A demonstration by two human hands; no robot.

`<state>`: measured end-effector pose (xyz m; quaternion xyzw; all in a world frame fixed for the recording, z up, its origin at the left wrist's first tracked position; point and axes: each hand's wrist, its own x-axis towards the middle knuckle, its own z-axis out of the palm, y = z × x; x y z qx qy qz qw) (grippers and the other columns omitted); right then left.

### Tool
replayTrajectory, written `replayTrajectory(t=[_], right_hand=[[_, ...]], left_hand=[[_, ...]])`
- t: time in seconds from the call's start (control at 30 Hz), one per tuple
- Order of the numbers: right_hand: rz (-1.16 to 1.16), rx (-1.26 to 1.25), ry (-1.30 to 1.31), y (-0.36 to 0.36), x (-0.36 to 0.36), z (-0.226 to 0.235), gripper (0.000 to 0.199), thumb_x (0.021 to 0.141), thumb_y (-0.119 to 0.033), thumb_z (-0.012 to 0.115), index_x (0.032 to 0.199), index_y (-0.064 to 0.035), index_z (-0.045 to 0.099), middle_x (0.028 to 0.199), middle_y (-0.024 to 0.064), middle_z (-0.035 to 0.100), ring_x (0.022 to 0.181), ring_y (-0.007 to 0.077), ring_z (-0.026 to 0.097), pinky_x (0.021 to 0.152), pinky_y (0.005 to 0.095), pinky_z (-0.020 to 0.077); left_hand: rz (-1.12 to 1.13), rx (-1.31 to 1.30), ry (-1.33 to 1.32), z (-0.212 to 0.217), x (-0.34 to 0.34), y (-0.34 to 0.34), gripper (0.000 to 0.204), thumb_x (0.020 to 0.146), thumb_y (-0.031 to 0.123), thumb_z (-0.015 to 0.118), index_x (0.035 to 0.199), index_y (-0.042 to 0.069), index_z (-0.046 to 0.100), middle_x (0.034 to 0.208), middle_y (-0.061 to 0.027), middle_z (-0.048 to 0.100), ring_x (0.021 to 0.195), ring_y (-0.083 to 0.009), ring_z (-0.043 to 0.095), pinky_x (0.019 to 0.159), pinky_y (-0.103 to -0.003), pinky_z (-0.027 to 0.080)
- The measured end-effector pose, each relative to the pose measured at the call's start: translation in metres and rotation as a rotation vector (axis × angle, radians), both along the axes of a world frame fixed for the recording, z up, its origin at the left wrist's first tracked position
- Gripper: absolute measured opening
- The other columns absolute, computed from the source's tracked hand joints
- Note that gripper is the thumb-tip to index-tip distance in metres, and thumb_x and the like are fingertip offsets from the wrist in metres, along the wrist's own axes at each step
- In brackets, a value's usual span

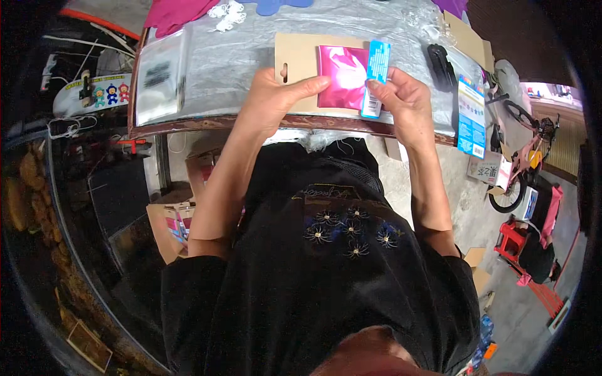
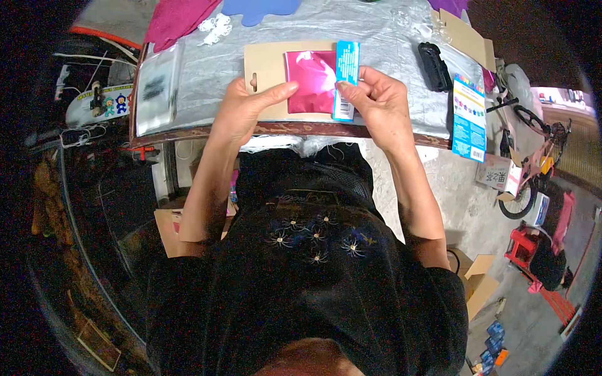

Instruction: Folding various colored plastic sheets and placing them into small clear plastic bags.

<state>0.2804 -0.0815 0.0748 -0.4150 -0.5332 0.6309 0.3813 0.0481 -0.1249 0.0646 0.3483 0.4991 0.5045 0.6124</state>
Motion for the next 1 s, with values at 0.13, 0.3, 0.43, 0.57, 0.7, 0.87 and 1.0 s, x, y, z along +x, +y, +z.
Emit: replayTrajectory(t=[0.13, 0.3, 0.43, 0.57, 0.7, 0.87, 1.0], right_hand=[[0.040, -0.034, -0.044, 0.001, 0.002, 0.005, 0.025, 0.096, -0.004, 0.066, 0.119, 0.0047, 0.065, 0.097, 0.0072, 0.075, 0.079, 0.0076, 0.067, 0.072, 0.0218, 0.0528], [0.041, -0.085, -0.057, 0.003, 0.005, -0.001, 0.024, 0.095, -0.001, 0.065, 0.119, 0.0056, 0.065, 0.097, 0.0075, 0.074, 0.082, 0.0090, 0.068, 0.073, 0.0227, 0.0530], [-0.024, -0.102, 0.030, 0.005, 0.008, -0.015, 0.024, 0.094, 0.002, 0.065, 0.117, 0.0065, 0.066, 0.102, 0.0095, 0.074, 0.088, 0.0116, 0.069, 0.079, 0.0241, 0.0533], [0.017, -0.103, 0.081, 0.014, 0.001, -0.031, 0.024, 0.093, 0.003, 0.065, 0.116, 0.0068, 0.066, 0.107, 0.0113, 0.073, 0.093, 0.0136, 0.069, 0.084, 0.0261, 0.0538], [0.124, -0.144, 0.186, 0.025, -0.003, -0.038, 0.025, 0.093, 0.002, 0.065, 0.118, 0.0061, 0.065, 0.109, 0.0110, 0.073, 0.095, 0.0143, 0.069, 0.087, 0.0277, 0.0545], [0.081, -0.164, 0.216, 0.035, 0.013, -0.035, 0.026, 0.094, 0.001, 0.064, 0.120, 0.0058, 0.064, 0.112, 0.0099, 0.073, 0.096, 0.0149, 0.070, 0.089, 0.0281, 0.0546], [0.041, -0.228, 0.221, 0.034, 0.017, -0.034, 0.023, 0.094, -0.002, 0.066, 0.117, 0.0038, 0.067, 0.108, 0.0091, 0.074, 0.092, 0.0142, 0.071, 0.084, 0.0282, 0.0572]], left_hand=[[0.038, -0.004, -0.039, 0.003, 0.004, -0.001, 0.035, 0.083, 0.014, 0.084, 0.110, -0.003, 0.071, 0.102, -0.0107, 0.074, 0.086, -0.0153, 0.070, 0.077, -0.029, 0.055], [0.059, -0.017, -0.116, 0.006, 0.003, -0.003, 0.033, 0.083, 0.013, 0.083, 0.110, -0.001, 0.070, 0.100, -0.0105, 0.075, 0.087, -0.0147, 0.070, 0.079, -0.030, 0.057], [0.077, -0.034, -0.211, 0.000, 0.006, -0.008, 0.027, 0.085, 0.011, 0.082, 0.107, -0.001, 0.071, 0.097, -0.0102, 0.075, 0.084, -0.0149, 0.071, 0.076, -0.029, 0.058], [0.160, 0.054, -0.196, -0.012, 0.000, -0.012, 0.024, 0.086, 0.018, 0.082, 0.102, 0.001, 0.075, 0.092, -0.0098, 0.076, 0.077, -0.0128, 0.071, 0.066, -0.028, 0.057], [-0.279, 0.011, 0.508, -0.017, -0.064, -0.009, 0.024, 0.092, 0.027, 0.076, 0.097, 0.004, 0.078, 0.092, -0.0096, 0.076, 0.079, -0.0135, 0.071, 0.070, -0.028, 0.056], [0.179, 0.317, 1.012, -0.017, -0.199, -0.039, 0.021, 0.089, 0.022, 0.078, 0.103, 0.007, 0.078, 0.091, -0.0075, 0.075, 0.083, -0.0138, 0.069, 0.074, -0.026, 0.055], [0.291, 0.237, 1.053, -0.039, -0.269, -0.046, 0.027, 0.077, 0.017, 0.088, 0.100, 0.006, 0.078, 0.086, -0.0063, 0.075, 0.077, -0.0112, 0.067, 0.072, -0.026, 0.054]])
